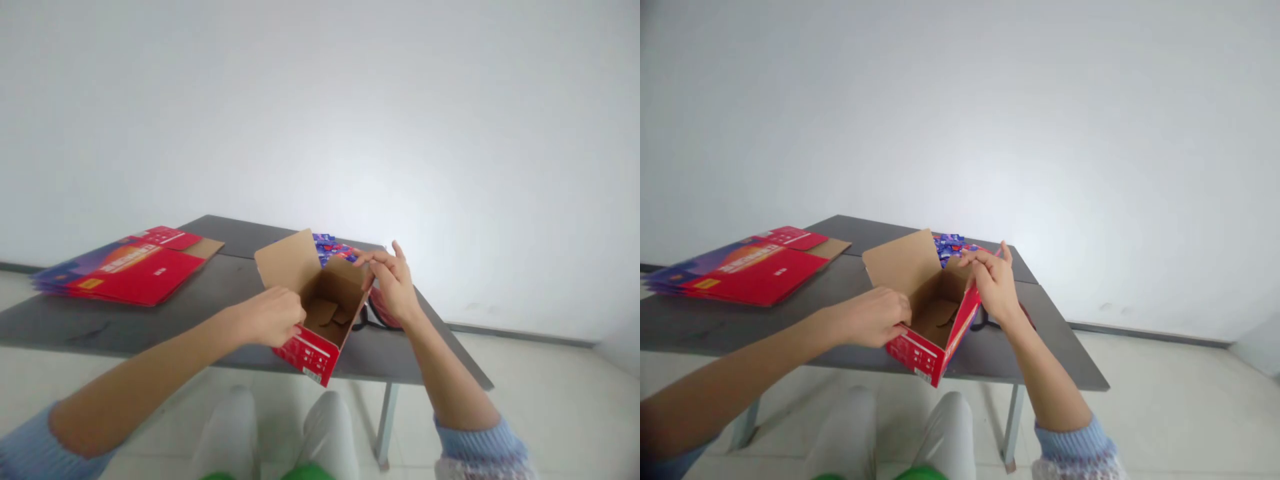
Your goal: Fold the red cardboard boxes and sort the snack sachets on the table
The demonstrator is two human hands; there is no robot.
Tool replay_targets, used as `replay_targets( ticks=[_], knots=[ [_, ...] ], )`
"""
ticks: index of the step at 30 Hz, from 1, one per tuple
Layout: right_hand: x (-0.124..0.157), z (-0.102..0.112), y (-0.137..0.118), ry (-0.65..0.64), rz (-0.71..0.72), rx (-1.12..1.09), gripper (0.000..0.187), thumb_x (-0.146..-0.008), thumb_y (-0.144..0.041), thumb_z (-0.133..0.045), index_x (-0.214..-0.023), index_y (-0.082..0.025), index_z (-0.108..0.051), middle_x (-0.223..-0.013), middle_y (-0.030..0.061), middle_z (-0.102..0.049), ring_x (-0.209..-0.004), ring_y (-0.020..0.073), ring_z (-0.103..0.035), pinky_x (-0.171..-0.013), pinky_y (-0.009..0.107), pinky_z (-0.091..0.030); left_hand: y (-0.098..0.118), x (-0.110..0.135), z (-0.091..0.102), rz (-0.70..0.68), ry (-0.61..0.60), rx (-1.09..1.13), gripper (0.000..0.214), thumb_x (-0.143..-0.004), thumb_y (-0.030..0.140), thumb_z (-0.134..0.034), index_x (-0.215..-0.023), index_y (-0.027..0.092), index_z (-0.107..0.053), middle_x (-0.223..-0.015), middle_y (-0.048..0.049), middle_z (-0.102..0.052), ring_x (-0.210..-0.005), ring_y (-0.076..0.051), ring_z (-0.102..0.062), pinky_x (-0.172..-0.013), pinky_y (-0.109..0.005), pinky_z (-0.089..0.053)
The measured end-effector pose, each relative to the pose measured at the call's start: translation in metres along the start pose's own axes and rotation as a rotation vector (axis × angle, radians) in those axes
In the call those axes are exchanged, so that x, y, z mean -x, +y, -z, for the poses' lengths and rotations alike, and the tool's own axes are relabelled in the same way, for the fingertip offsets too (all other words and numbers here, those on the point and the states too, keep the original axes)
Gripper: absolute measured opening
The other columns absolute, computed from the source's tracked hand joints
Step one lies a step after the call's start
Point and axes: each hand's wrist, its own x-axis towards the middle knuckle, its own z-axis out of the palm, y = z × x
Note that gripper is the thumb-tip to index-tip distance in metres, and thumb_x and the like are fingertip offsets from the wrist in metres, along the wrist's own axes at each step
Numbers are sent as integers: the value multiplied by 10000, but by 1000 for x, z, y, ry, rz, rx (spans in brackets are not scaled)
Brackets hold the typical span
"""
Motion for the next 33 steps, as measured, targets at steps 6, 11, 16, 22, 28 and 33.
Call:
replay_targets(
  ticks=[6, 11, 16, 22, 28, 33],
  knots=[
    [9, 24, 2, -182, 117, 71, 318, -968, -327, -435, -951, -257, -745, -490, -84, -606, -610, 163, -672, -1254, 532, -117, 13, -3, 14, -101, -194, -159, 156, -802, 106, -604, -740, 145, -742, -683, -132, -726, -656, -261, -700, -583, -317, -453],
    [36, 64, 8, -442, 87, 125, 344, -984, -427, -445, -1086, -320, -756, -900, -21, -778, -905, 227, -724, -1247, 541, -188, 13, 11, 7, -90, -200, 36, 351, -933, 194, -512, -1246, 125, -656, -1098, -162, -749, -978, -251, -718, -817, -311, -496],
    [72, 86, 17, -569, 1, 247, 345, -902, -500, -567, -1177, -373, -732, -1245, -14, -707, -1203, 328, -620, -1153, 569, -384, 6, 19, 0, -87, -277, 321, 589, -1043, 387, -252, -1490, 36, -403, -1537, -184, -439, -1396, -228, -461, -1109, -306, -351],
    [120, 83, 30, -588, -237, 97, 498, -854, -531, -596, -1335, -407, -620, -1475, -38, -526, -1481, 305, -314, -1262, 555, -44, 5, 8, -20, 3, -326, 313, 541, -1011, 373, -340, -1486, 127, -424, -1519, -153, -481, -1413, -239, -431, -1128, -364, -311],
    [182, 64, 66, -621, -246, 146, 685, -915, -552, -500, -1551, -434, -274, -1641, -87, -170, -1522, 251, 87, -1230, 539, 90, 6, 4, -26, -7, -333, 255, 498, -956, 405, -489, -1372, 134, -537, -1375, -160, -610, -1282, -256, -535, -1053, -354, -360],
    [200, 22, 87, -618, -376, 111, 608, -991, -566, -278, -1572, -444, -145, -1658, -68, -57, -1524, 258, 55, -1162, 587, 186, 16, -4, -33, 13, -264, 204, 231, -952, 290, -509, -885, 157, -685, -947, -81, -728, -980, -218, -647, -982, -355, -376]
  ],
)
